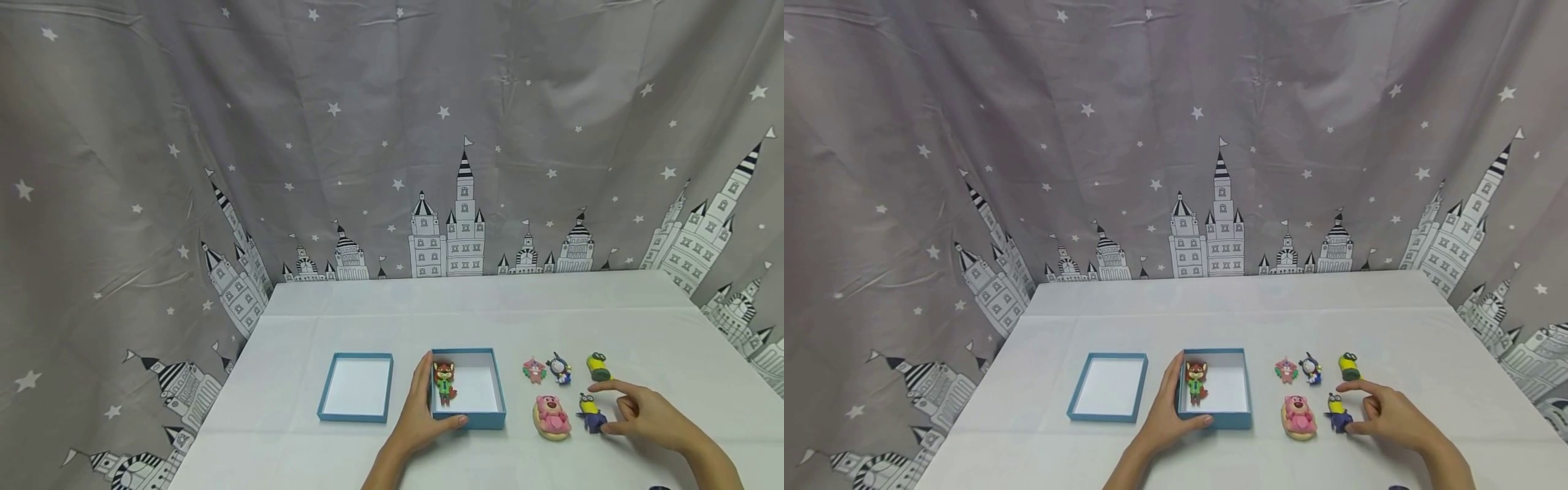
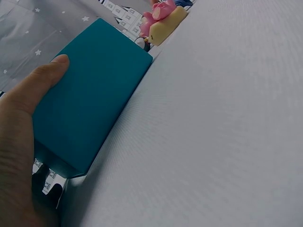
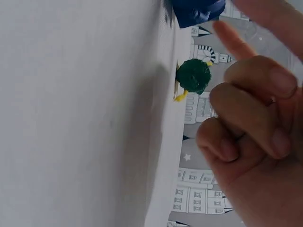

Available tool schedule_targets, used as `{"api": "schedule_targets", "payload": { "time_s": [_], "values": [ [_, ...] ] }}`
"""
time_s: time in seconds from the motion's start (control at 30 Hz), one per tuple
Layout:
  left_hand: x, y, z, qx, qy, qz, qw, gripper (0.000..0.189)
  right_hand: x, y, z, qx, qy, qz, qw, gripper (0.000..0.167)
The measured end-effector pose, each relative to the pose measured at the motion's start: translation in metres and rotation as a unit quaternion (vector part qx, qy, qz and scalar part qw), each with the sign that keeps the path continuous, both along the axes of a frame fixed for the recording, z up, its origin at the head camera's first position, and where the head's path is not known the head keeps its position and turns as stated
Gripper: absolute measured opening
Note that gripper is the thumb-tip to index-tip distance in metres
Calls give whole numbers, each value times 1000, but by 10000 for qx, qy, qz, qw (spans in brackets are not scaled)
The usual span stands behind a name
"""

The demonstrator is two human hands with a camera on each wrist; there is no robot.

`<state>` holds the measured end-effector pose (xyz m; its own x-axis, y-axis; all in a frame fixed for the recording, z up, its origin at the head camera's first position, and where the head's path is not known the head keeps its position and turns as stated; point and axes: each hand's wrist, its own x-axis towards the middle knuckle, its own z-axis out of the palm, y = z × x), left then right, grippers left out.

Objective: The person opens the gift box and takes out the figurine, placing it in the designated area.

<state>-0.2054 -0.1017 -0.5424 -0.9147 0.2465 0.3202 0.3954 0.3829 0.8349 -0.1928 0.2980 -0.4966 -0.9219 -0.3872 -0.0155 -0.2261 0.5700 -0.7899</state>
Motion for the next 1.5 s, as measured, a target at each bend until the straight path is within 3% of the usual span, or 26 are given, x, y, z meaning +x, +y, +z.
{"api": "schedule_targets", "payload": {
  "time_s": [0.17, 0.4, 0.57, 0.73, 0.9, 1.17, 1.5],
  "values": [
    [1, 0, 1, 14, -49, -9, 10000, 114, 2, -1, 8, 226, 18, -207, 9995, 63],
    [0, 0, 2, 20, -11, -21, 10000, 115, 3, -18, 30, 392, 920, -507, 9937, 55],
    [1, 0, 2, 23, -58, -24, 10000, 114, -3, -43, 46, 168, 1419, -638, 9877, 50],
    [1, 0, 3, 37, -149, 10, 9999, 114, -14, -78, 52, -353, 1681, -430, 9842, 45],
    [1, 0, 2, 28, -138, -2, 9999, 115, -25, -110, 50, -612, 1742, -171, 9827, 45],
    [0, -1, 2, 25, -146, 1, 9999, 114, -35, -162, 53, -686, 1469, 129, 9867, 49],
    [-1, -1, 1, 68, -87, -92, 9999, 113, -51, -209, 28, -636, 1194, 289, 9904, 47]
  ]
}}
